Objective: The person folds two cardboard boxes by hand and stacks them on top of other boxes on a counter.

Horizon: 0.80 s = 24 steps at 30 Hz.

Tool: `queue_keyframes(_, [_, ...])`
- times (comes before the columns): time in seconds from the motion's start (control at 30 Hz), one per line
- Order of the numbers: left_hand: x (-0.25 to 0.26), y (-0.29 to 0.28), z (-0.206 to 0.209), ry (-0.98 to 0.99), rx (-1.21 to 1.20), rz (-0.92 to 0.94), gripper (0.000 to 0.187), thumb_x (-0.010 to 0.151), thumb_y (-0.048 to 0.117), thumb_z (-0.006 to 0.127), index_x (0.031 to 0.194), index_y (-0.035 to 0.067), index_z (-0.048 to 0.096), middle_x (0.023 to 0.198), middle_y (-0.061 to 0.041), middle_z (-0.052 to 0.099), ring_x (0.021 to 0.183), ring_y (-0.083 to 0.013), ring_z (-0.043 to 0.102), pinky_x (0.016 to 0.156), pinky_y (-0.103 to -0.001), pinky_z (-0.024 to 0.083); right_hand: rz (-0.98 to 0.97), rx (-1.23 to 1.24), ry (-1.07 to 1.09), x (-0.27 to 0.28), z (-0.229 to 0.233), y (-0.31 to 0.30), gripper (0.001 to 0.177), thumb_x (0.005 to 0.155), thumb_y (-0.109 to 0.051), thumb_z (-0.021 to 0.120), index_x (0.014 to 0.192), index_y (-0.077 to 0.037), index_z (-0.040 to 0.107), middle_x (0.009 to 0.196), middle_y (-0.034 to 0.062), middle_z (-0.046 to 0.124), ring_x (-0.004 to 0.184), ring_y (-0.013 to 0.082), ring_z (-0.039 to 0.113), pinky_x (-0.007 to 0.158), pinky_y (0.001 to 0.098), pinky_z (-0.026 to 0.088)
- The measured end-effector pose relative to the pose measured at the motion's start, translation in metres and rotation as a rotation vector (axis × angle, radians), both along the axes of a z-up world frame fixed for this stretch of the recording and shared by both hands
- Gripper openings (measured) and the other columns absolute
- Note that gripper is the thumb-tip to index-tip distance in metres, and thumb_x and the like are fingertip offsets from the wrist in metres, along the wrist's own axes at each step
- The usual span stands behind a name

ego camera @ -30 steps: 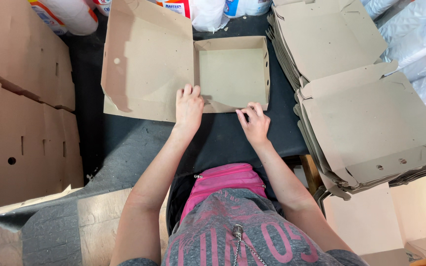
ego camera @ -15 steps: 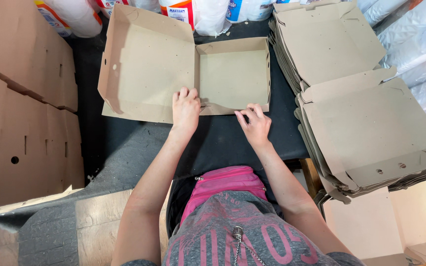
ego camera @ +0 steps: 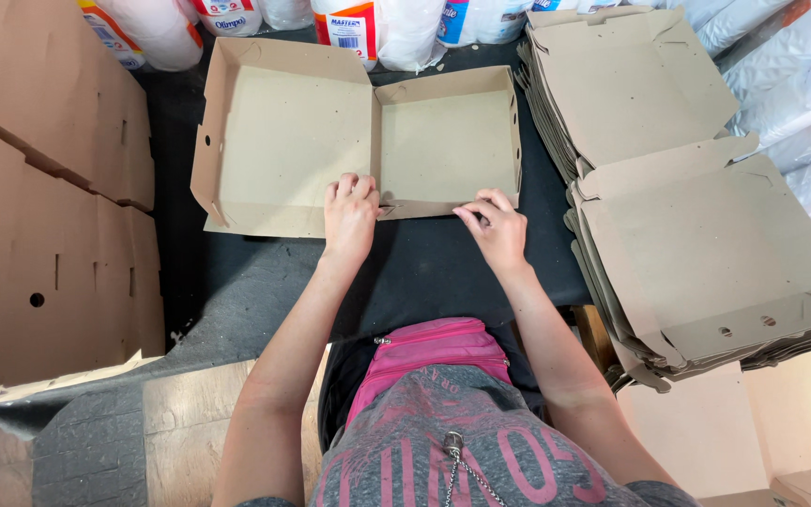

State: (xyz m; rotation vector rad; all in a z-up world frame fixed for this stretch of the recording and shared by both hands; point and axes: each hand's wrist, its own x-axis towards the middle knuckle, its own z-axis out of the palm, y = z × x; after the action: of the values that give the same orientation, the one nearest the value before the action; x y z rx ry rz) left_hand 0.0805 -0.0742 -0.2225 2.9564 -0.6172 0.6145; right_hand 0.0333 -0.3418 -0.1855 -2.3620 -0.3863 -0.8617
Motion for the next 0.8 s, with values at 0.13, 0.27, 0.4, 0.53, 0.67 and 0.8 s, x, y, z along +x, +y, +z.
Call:
queue_keyframes(0.13, [-0.004,0.002,0.008,0.008,-0.058,-0.040,0.024,0.075,0.029,0.084,0.087,0.013,0.070,0.102,0.003,0.053,0.110,-0.0204,0.044,0.096,-0.037,0.036,0.186,0.289,0.332,-0.003,0.028,-0.009,0.023,0.095,-0.004,0.071,0.116,-0.012,0.067,0.089,0.0048,0.072,0.044,0.0188,0.064,0.049,0.0298,0.054])
queue_keyframes(0.27, [0.002,-0.003,-0.015,-0.049,0.009,-0.055,0.022,0.076,0.028,0.084,0.088,0.016,0.069,0.100,0.004,0.051,0.110,-0.0195,0.043,0.097,-0.037,0.035,0.192,0.297,0.478,-0.002,0.035,-0.006,0.043,0.095,-0.002,0.069,0.137,-0.010,0.061,0.096,0.0066,0.078,0.041,0.0188,0.062,0.049,0.0289,0.053])
queue_keyframes(0.4, [0.003,-0.011,-0.010,-0.096,0.007,-0.039,0.017,0.079,0.021,0.082,0.082,0.010,0.070,0.093,-0.002,0.053,0.105,-0.0227,0.047,0.092,-0.039,0.037,0.200,0.194,0.407,0.000,0.046,0.003,0.039,0.094,-0.005,0.072,0.132,-0.011,0.064,0.089,0.0027,0.078,0.041,0.0187,0.062,0.048,0.0309,0.052])
queue_keyframes(0.53, [0.004,-0.008,-0.004,-0.120,0.031,-0.073,0.010,0.082,0.020,0.078,0.082,0.012,0.070,0.092,0.000,0.054,0.104,-0.0215,0.047,0.091,-0.038,0.038,0.205,0.137,0.379,0.010,0.046,0.004,0.030,0.092,-0.007,0.074,0.122,-0.014,0.070,0.083,0.0001,0.077,0.042,0.0194,0.062,0.049,0.0300,0.052])
queue_keyframes(0.67, [0.006,0.003,-0.009,-0.114,-0.003,-0.092,0.010,0.084,0.018,0.077,0.084,0.010,0.070,0.096,-0.001,0.054,0.105,-0.0214,0.046,0.090,-0.036,0.038,0.219,0.148,0.424,0.014,0.040,0.000,0.035,0.092,-0.009,0.074,0.125,-0.020,0.069,0.090,-0.0037,0.078,0.042,0.0159,0.061,0.055,0.0272,0.053])
queue_keyframes(0.8, [0.007,0.008,-0.012,-0.058,-0.018,-0.065,0.017,0.077,0.029,0.078,0.087,0.017,0.070,0.100,0.005,0.053,0.108,-0.0184,0.043,0.094,-0.034,0.037,0.237,0.153,0.438,0.016,0.042,-0.003,0.036,0.091,-0.006,0.075,0.124,-0.019,0.069,0.089,-0.0037,0.077,0.040,0.0152,0.060,0.053,0.0260,0.051])
